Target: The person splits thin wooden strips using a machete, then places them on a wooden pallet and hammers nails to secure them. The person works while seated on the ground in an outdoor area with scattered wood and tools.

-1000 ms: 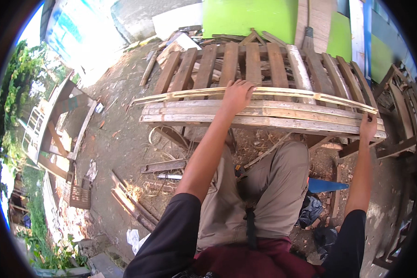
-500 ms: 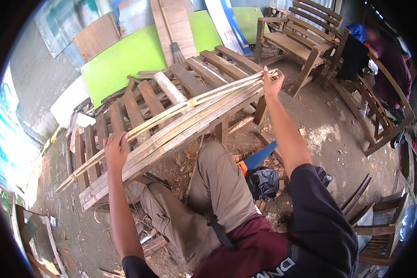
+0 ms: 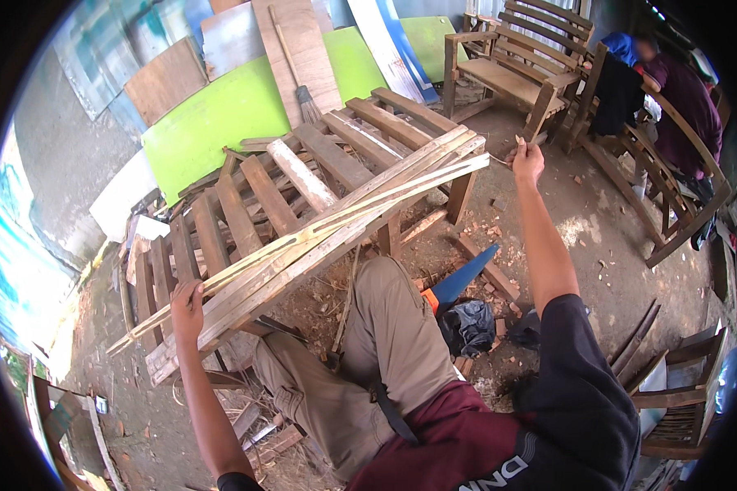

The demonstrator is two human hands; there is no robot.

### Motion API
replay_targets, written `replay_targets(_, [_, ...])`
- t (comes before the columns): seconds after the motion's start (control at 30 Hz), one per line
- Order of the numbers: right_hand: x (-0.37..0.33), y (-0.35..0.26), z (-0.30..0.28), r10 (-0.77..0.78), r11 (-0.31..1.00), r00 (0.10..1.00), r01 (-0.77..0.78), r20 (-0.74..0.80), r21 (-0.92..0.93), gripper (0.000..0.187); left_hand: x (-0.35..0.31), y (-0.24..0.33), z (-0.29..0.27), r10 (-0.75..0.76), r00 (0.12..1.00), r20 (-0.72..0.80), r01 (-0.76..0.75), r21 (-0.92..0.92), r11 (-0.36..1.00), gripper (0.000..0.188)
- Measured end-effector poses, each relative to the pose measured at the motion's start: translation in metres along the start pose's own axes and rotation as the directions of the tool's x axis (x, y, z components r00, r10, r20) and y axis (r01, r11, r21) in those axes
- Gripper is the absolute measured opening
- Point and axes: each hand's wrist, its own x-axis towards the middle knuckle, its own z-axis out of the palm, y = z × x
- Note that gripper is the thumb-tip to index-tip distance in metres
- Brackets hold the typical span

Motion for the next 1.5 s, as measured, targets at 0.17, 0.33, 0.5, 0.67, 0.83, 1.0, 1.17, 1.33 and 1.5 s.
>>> replay_targets(0.17, [-0.01,0.014,-0.016,0.033,0.879,0.999,-0.021,0.016,-0.477,0.053,0.006,0.001,0.003,-0.068,0.997,0.02,0.066,0.094,0.993,0.02])
replay_targets(0.33, [-0.064,-0.014,0.028,-0.173,0.978,0.956,0.139,0.236,0.152,0.049,0.006,-0.001,0.012,-0.026,1.0,0.003,0.025,0.08,0.996,0.021])
replay_targets(0.5, [-0.079,-0.013,0.046,-0.121,0.963,0.91,0.011,0.396,0.27,0.041,0.003,0.009,0.012,-0.011,1.0,0.028,0.01,0.042,0.999,0.02])
replay_targets(0.67, [-0.062,0.011,0.041,0.201,0.796,0.938,-0.324,0.282,0.511,0.037,-0.005,0.0,0.003,-0.068,0.996,0.05,0.07,-0.026,0.997,0.018])
replay_targets(0.83, [-0.049,0.062,0.032,0.132,0.949,0.984,-0.091,0.119,-0.301,0.052,0.005,-0.005,0.025,-0.029,0.998,-0.054,0.031,0.03,0.999,0.017])
replay_targets(1.0, [-0.121,-0.013,0.07,-0.336,0.924,0.929,0.357,0.153,-0.138,0.065,0.039,0.045,0.084,0.222,0.91,-0.351,-0.104,0.325,0.94,0.013])
replay_targets(1.17, [-0.172,-0.096,0.094,-0.526,0.838,0.781,0.544,0.337,0.045,0.054,0.046,0.024,0.121,0.016,0.998,-0.053,-0.025,-0.165,0.986,0.019])
replay_targets(1.33, [-0.197,-0.108,0.108,-0.658,0.709,0.628,0.702,0.416,0.06,0.047,0.04,0.035,0.131,-0.101,0.985,0.137,0.141,-0.322,0.936,0.027])
replay_targets(1.5, [-0.182,-0.11,0.148,-0.649,0.659,0.446,0.734,0.616,0.163,0.048,0.044,0.043,0.129,-0.047,0.998,0.046,0.052,-0.115,0.992,0.031])
